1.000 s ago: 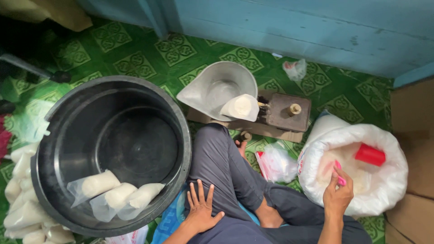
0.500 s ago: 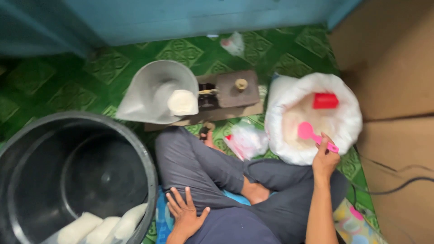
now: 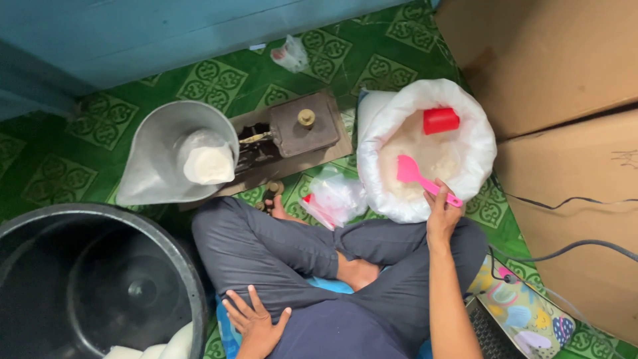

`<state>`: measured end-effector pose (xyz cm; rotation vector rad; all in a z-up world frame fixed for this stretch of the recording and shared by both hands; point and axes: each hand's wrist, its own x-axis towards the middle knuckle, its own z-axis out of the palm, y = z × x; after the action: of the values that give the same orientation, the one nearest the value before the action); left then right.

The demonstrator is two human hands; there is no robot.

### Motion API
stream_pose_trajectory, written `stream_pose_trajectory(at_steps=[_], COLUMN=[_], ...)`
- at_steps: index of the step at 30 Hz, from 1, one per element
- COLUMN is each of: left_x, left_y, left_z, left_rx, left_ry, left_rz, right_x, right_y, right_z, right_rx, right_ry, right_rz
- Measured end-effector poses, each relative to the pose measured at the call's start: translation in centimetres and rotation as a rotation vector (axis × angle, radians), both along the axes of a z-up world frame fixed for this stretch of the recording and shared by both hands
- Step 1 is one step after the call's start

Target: The person scoops white powder from a large bag into small plastic pouches using a pink scoop and then seals the pouches by hand.

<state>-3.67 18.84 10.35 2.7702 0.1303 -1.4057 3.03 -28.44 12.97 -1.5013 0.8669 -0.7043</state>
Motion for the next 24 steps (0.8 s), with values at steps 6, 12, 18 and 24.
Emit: stream_pose_trajectory(at_steps=[6, 12, 18, 24], left_x=[-2.1, -2.9, -3.6, -3.5], left_y=[1.2, 1.6, 0.8, 0.3], left_z=[-4.2, -6.2, -5.7, -5.2], left_rx=[0.027, 0.088, 0.105, 0.16], left_ry=[-0.241, -0.324, -0.768, -0.881], left_rz=[-0.029, -0.05, -0.138, -0.181], right_x=[-1.5, -2.8, -3.6, -4.2], right_y=[-1.7, -2.8, -3.9, -5.2], right_z=[-0.7, -0.2, -0.2, -0.9], right_rx=[0.172, 0.431, 0.616, 0.686], right_ry=[-0.072, -0.204, -0.286, -0.439], right_rz=[-0.171, -0.306, -0.391, -0.416])
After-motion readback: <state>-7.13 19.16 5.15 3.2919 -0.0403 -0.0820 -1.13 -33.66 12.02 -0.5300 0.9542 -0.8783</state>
